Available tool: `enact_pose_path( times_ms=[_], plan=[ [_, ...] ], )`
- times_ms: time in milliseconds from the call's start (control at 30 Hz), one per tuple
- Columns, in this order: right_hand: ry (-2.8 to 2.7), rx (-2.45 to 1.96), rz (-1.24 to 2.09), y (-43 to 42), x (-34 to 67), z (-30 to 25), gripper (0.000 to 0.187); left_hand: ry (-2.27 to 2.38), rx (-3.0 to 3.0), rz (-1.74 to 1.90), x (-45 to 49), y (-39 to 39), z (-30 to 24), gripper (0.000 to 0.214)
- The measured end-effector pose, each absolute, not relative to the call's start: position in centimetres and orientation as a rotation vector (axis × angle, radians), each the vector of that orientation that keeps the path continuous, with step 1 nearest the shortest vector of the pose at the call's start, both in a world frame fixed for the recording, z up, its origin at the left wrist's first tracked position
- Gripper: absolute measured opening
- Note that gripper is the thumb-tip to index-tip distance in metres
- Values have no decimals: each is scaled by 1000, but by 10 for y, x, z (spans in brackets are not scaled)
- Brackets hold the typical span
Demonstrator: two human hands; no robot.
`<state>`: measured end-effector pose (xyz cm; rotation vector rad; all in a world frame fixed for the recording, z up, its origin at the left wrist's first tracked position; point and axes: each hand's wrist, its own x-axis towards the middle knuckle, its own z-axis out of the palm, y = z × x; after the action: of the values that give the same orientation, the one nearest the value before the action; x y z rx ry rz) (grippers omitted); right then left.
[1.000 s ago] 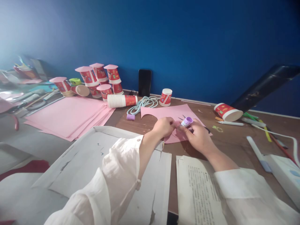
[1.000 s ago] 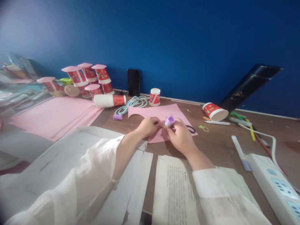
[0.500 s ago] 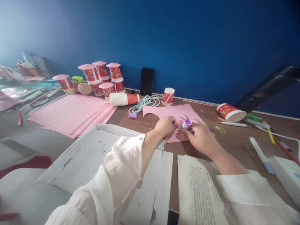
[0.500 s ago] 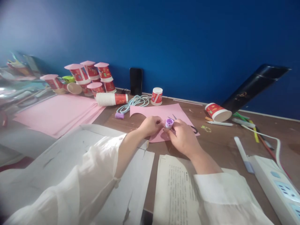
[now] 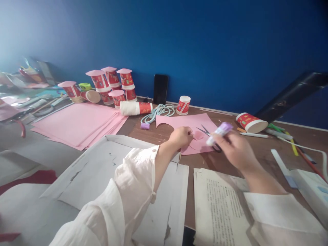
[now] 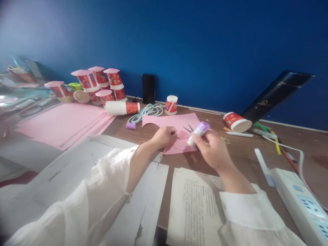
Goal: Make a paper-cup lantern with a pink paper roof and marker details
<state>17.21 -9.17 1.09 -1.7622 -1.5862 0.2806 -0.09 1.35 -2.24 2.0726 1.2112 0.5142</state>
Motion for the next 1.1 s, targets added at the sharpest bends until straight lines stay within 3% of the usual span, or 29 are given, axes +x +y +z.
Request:
enact_pose_path(
  times_ms=[133, 467, 600, 767, 1100],
  plan=[
    [-1263, -1660, 322, -96, 175, 16, 39, 1230, 2074, 500, -1, 14, -22, 15],
    [-1782, -1752, 55, -69, 155, -16, 35, 1223, 2121, 479, -2, 11, -15, 21],
    [-1876, -1817, 20, -64, 153, -14, 40, 1226, 2112, 471, -2, 11, -13, 24],
    [-2021, -1851, -82, -71, 149, -3, 33, 1200, 2118, 503, -2, 10, -15, 17],
    [-1957, -1828, 177, -86, 154, 3, 28, 1164, 2162, 556, -1, 14, -22, 18]
  ],
)
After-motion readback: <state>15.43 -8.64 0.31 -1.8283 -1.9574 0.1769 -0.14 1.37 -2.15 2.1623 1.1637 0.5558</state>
